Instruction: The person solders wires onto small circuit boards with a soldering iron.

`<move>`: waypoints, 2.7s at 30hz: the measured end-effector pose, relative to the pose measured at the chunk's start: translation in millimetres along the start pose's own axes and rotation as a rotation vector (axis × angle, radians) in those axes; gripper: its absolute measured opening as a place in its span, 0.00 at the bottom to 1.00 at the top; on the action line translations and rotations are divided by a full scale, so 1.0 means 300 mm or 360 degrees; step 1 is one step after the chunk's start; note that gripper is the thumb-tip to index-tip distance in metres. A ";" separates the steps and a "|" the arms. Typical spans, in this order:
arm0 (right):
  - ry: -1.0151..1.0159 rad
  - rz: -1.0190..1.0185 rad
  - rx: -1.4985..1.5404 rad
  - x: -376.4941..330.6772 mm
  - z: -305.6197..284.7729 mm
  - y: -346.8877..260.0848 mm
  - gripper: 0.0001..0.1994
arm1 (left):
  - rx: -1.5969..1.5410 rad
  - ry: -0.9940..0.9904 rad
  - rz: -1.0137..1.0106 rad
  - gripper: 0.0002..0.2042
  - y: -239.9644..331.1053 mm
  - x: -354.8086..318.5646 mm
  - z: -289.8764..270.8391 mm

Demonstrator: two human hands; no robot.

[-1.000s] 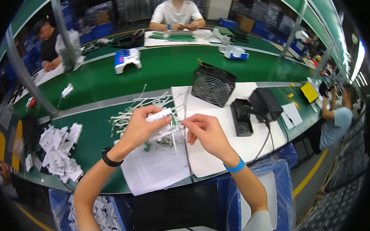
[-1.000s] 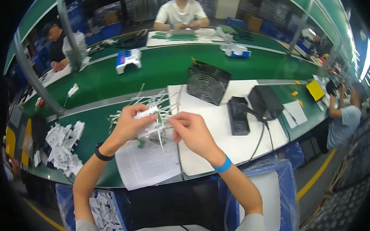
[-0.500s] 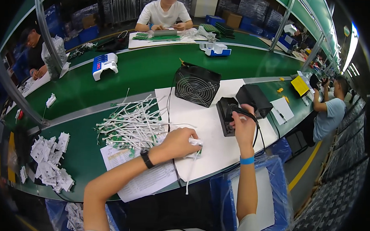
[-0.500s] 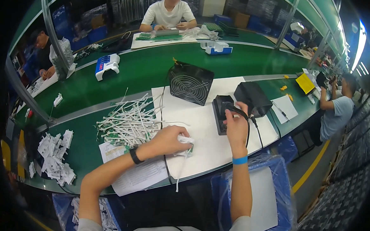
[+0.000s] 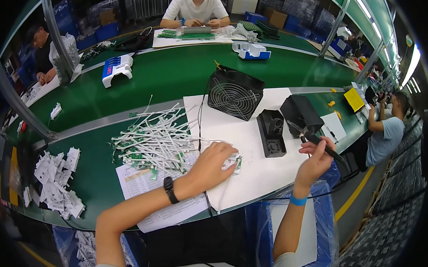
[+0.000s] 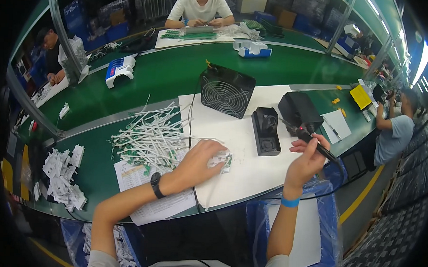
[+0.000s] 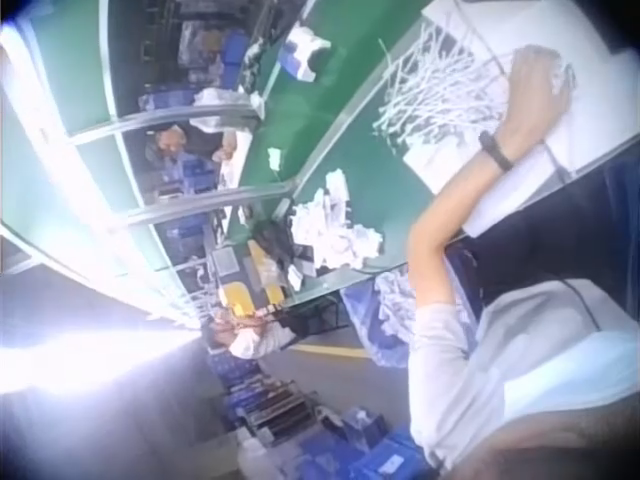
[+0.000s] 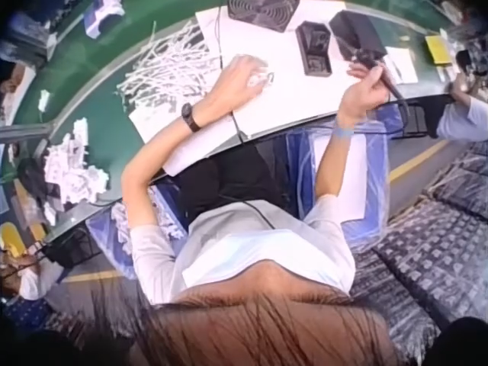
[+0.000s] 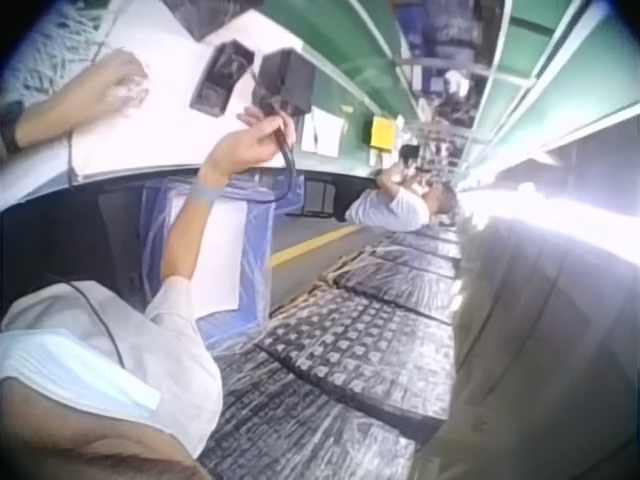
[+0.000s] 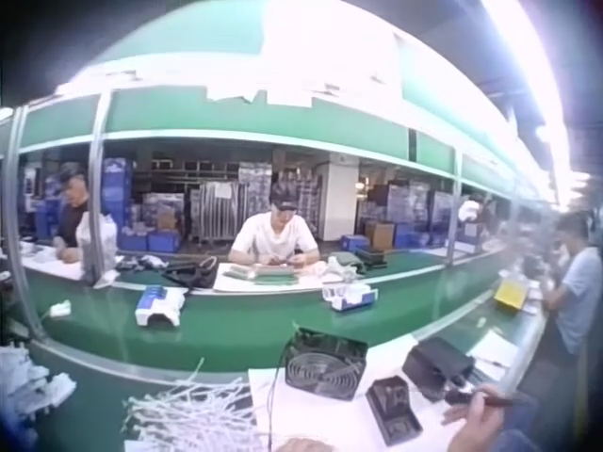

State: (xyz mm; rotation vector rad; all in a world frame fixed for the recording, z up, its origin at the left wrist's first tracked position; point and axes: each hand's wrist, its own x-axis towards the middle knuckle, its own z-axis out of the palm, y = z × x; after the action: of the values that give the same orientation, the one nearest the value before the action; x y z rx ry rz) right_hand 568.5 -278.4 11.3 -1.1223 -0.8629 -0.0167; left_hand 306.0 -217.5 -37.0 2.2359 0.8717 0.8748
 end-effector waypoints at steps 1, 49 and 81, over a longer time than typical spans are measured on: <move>-0.0060 0.0054 0.0009 -0.004 -0.013 -0.022 0.12 | 0.0012 -0.0083 0.0072 0.21 0.012 -0.021 -0.015; -0.0516 0.0219 0.0166 -0.251 0.016 0.151 0.06 | 0.0884 -0.0239 0.0570 0.20 0.019 -0.046 0.012; -0.0628 0.0248 0.0008 -0.245 0.034 0.145 0.07 | 0.0837 -0.0237 0.0526 0.19 0.008 -0.046 0.012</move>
State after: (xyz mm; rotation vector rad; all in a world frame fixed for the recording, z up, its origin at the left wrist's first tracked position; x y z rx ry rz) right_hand 530.3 -279.3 -65.8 -1.2055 -1.1198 0.3455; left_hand 301.8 -230.2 -42.5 2.9231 0.7333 0.6558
